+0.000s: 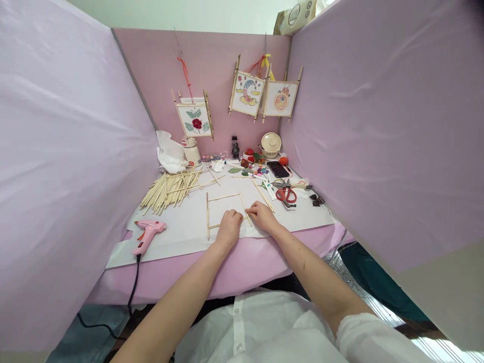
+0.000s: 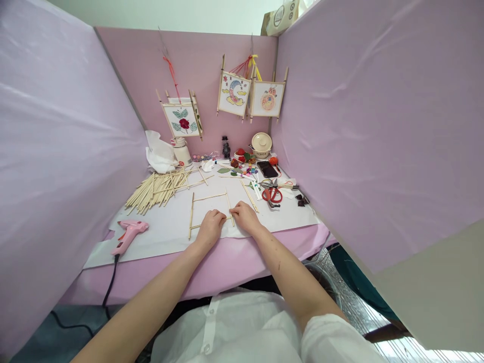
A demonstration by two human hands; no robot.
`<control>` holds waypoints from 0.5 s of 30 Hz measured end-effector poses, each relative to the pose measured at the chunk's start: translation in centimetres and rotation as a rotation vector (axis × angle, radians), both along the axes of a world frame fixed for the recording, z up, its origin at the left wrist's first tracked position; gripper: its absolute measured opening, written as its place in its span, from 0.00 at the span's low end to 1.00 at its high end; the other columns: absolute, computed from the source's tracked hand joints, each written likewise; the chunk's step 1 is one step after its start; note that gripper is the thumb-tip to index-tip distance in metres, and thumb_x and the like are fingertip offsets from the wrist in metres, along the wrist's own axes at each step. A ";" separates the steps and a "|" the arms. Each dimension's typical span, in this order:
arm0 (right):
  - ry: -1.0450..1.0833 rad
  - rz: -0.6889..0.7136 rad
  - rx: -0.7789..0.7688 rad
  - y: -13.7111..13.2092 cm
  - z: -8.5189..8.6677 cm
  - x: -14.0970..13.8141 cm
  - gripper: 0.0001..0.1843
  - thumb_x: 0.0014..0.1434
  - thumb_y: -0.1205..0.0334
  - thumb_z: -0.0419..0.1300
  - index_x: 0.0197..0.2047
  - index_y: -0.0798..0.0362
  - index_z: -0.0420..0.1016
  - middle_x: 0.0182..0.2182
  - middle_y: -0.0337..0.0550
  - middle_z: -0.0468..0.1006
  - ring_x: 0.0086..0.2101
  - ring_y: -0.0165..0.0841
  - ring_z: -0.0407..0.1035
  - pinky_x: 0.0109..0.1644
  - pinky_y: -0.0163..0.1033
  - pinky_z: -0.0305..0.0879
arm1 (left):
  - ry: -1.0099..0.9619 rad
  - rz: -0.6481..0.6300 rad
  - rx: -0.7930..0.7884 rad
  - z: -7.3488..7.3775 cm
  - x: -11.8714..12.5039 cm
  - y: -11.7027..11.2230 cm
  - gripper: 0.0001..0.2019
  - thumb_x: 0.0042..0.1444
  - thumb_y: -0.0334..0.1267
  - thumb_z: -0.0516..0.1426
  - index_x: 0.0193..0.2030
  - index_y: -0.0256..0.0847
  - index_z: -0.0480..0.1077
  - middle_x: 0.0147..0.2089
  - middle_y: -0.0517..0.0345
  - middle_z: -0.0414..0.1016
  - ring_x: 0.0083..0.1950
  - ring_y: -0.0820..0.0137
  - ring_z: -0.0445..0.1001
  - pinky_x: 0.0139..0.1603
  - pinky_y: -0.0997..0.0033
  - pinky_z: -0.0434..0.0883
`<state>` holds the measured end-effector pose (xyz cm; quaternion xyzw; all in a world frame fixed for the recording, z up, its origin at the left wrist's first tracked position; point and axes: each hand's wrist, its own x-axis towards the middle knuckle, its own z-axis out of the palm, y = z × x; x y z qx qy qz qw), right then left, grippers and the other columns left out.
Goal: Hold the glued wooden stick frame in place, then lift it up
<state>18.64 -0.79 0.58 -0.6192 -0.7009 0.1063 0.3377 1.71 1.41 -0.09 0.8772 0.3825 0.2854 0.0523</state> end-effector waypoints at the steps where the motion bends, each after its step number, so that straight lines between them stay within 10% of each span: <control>1: 0.000 0.001 0.001 0.0 0.0 0.0 0.11 0.62 0.66 0.58 0.41 0.47 0.82 0.36 0.41 0.74 0.37 0.31 0.69 0.41 0.35 0.62 | 0.000 0.000 -0.001 0.0 0.0 0.0 0.10 0.63 0.30 0.51 0.36 0.38 0.73 0.36 0.51 0.70 0.41 0.62 0.65 0.43 0.62 0.66; 15: 0.025 0.001 0.002 -0.1 -0.1 0.0 0.11 0.61 0.66 0.58 0.41 0.48 0.82 0.37 0.42 0.75 0.37 0.31 0.69 0.42 0.36 0.62 | -0.041 0.007 -0.036 0.1 0.1 -0.1 0.10 0.62 0.30 0.51 0.35 0.39 0.73 0.35 0.51 0.70 0.40 0.62 0.65 0.42 0.61 0.66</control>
